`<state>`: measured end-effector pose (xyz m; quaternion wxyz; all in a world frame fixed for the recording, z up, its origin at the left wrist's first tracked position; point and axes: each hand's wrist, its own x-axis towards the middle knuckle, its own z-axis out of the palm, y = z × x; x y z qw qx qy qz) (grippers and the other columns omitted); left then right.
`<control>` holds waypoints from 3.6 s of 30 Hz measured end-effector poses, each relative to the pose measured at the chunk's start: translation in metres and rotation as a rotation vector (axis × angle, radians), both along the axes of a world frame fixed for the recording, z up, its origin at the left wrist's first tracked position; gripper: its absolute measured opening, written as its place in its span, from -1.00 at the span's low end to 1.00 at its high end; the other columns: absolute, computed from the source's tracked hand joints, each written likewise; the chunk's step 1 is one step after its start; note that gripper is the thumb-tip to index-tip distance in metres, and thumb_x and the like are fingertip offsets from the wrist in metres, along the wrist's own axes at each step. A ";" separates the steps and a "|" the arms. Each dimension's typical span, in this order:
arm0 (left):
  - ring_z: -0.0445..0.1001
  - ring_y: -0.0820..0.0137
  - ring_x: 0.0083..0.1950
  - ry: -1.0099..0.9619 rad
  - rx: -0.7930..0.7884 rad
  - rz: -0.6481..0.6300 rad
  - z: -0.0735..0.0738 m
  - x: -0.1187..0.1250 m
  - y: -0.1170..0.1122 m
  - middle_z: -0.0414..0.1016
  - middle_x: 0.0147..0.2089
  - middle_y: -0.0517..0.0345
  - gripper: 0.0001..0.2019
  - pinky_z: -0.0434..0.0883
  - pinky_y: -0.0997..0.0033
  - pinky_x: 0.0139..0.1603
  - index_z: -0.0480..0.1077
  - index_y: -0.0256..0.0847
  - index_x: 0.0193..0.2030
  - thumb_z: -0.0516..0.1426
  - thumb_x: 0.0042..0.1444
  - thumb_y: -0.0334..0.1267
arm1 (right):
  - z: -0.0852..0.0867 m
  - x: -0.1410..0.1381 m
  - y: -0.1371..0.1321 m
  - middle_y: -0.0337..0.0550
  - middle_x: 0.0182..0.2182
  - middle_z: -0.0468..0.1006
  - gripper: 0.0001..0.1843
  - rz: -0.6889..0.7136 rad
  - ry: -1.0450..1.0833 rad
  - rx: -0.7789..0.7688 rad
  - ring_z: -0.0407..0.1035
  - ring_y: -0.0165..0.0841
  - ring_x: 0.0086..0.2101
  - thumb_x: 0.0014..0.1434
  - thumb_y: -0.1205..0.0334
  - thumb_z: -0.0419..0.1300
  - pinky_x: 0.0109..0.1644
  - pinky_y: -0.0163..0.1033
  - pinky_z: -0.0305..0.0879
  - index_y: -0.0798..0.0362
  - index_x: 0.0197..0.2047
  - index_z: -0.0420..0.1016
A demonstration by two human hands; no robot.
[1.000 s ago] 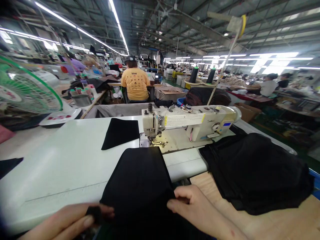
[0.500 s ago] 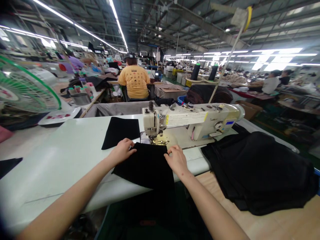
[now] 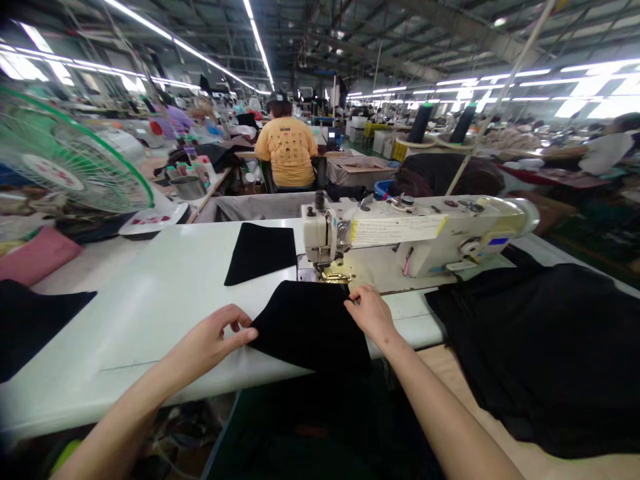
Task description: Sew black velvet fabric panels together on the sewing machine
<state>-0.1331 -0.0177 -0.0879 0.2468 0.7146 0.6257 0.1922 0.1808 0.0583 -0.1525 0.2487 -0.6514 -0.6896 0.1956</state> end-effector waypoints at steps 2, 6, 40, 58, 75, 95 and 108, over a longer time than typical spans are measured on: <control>0.48 0.26 -0.27 -0.066 0.048 -0.006 -0.007 -0.005 -0.021 0.53 -0.21 0.08 -0.70 0.40 0.33 -0.32 0.49 -0.14 -0.34 0.20 0.05 0.06 | -0.001 0.001 0.000 -0.23 -0.32 0.47 -0.89 0.001 0.001 0.000 0.37 -0.30 -0.35 0.09 0.24 0.24 -0.25 -0.23 0.19 -0.02 -0.45 0.41; 0.51 0.25 -0.18 -0.143 0.285 -0.002 -0.024 -0.001 -0.043 0.52 -0.15 0.04 -0.84 0.46 0.33 -0.28 0.48 -0.13 -0.37 0.17 0.12 -0.13 | -0.002 0.001 0.000 -0.23 -0.33 0.48 -0.88 -0.001 -0.003 0.004 0.37 -0.30 -0.33 0.09 0.23 0.24 -0.25 -0.23 0.18 -0.03 -0.46 0.41; 0.40 0.26 -0.30 -0.048 0.167 0.072 -0.033 0.060 0.069 0.34 -0.42 0.17 -0.85 0.34 0.25 -0.17 0.20 -0.11 -0.49 0.13 -0.03 -0.35 | 0.000 -0.012 0.005 -0.14 -0.34 0.47 -0.77 -0.004 0.176 0.060 0.38 -0.19 -0.21 -0.11 0.41 0.25 -0.01 -0.12 0.25 -0.02 -0.59 0.27; 0.33 0.16 0.33 -0.680 0.017 -0.333 0.034 0.027 0.034 0.38 0.30 -0.01 -0.66 0.28 0.10 0.32 0.46 -0.09 0.04 0.24 0.09 -0.33 | 0.081 0.001 -0.047 -0.04 -0.10 0.65 -0.71 0.166 0.654 0.238 0.52 -0.14 -0.08 0.11 -0.03 0.29 0.01 -0.13 0.45 0.00 -0.26 0.67; 0.49 0.28 -0.12 -0.340 0.165 -0.567 0.065 0.086 0.023 0.54 -0.19 0.08 -0.91 0.42 0.29 -0.03 0.55 -0.12 -0.29 0.19 0.15 -0.28 | 0.114 0.012 -0.085 -0.12 -0.28 0.63 -0.85 0.131 0.401 0.518 0.53 -0.22 -0.25 0.10 0.08 0.35 -0.17 -0.22 0.47 -0.08 -0.42 0.66; 0.33 0.48 -0.42 -0.942 0.284 0.254 0.048 0.059 0.004 0.58 -0.07 0.03 -0.79 0.29 0.47 -0.52 0.63 -0.18 -0.35 0.30 0.01 -0.07 | 0.065 0.040 -0.044 -0.03 0.03 0.62 -0.64 -0.134 0.927 0.209 0.45 -0.03 0.07 -0.11 -0.04 0.48 0.14 -0.05 0.39 -0.02 -0.27 0.71; 0.53 0.34 -0.21 -1.079 0.395 0.402 0.041 0.063 0.009 0.61 -0.27 0.14 -0.82 0.46 0.39 -0.13 0.56 -0.18 -0.37 0.34 -0.07 -0.15 | 0.071 0.026 -0.049 -0.05 -0.08 0.66 -0.61 -0.230 1.165 0.083 0.53 -0.11 -0.07 -0.37 -0.01 0.57 -0.05 -0.27 0.50 0.00 -0.46 0.68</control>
